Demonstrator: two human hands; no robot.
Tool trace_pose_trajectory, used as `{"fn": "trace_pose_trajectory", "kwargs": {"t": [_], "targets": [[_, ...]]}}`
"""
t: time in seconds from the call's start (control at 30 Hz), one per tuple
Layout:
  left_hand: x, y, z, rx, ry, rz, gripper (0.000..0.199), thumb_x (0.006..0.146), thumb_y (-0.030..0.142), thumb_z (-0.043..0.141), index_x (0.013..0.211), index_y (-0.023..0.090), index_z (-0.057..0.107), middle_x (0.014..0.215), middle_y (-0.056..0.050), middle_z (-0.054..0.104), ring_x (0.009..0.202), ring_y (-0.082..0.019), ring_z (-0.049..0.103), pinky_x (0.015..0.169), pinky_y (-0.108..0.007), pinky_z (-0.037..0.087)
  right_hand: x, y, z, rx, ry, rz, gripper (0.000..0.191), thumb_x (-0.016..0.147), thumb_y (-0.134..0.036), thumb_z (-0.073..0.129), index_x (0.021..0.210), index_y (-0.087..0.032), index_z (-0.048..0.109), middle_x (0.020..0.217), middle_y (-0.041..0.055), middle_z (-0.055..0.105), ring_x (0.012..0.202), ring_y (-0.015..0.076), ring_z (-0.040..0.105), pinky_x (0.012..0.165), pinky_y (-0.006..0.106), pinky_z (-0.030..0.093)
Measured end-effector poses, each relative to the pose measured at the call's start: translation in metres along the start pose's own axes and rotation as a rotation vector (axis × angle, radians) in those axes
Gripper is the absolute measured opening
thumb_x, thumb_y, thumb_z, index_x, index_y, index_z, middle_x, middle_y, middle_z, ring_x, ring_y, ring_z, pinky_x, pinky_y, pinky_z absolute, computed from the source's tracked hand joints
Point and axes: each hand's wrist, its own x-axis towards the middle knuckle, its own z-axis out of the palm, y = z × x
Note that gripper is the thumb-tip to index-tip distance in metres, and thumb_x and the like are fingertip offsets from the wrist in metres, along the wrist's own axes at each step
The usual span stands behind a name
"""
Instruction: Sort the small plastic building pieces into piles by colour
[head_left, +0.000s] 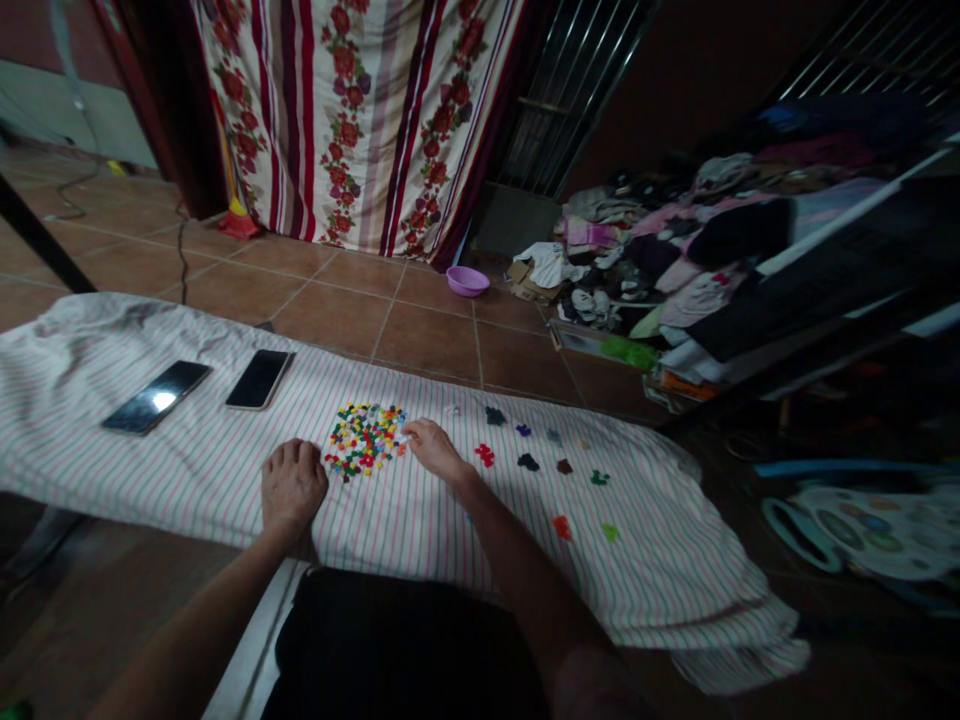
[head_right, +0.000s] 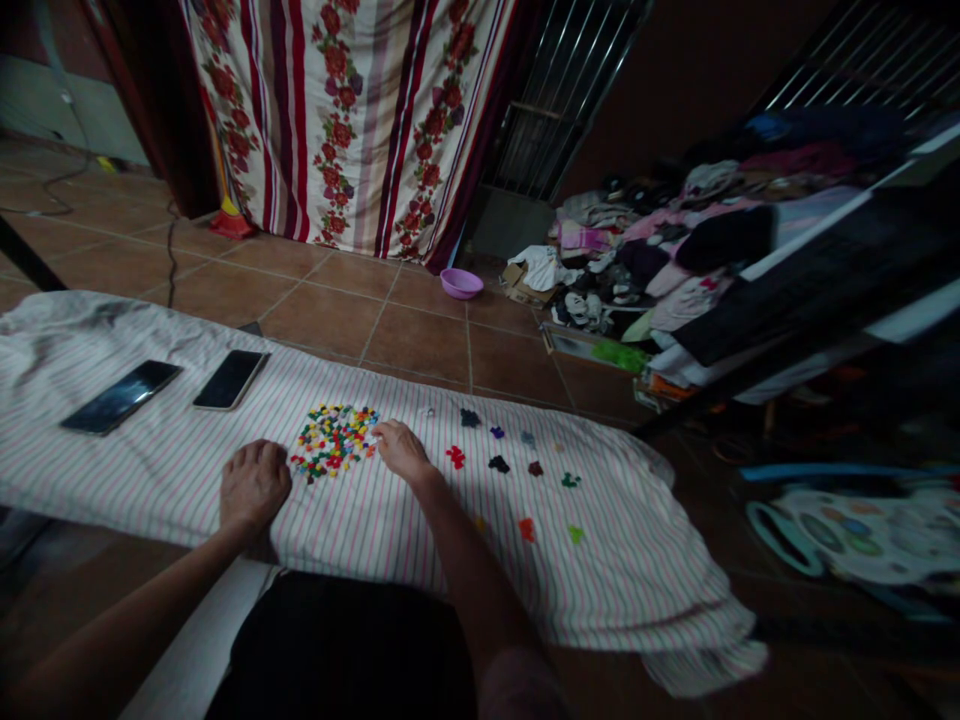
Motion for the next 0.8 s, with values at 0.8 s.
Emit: {"fn": "trace_pose_trajectory", "kwargs": {"t": [0.8], "targets": [[-0.001,-0.001,-0.001,-0.009,0.01,0.006,0.018,0.087,0.025,0.042,0.095,0.017,0.056,0.1,-0.01,0.059,0.099,-0.027,0.05,0.082,-0.038,0.034,-0.005,0.007,0.006,0.013,0.079,0.069,0.027,0.087,-0.01,0.048,0.102,-0.02,0.068,0.101,0.0061,0.063,0.095,0.0163,0.059,0.087,0.027,0.045]]}}
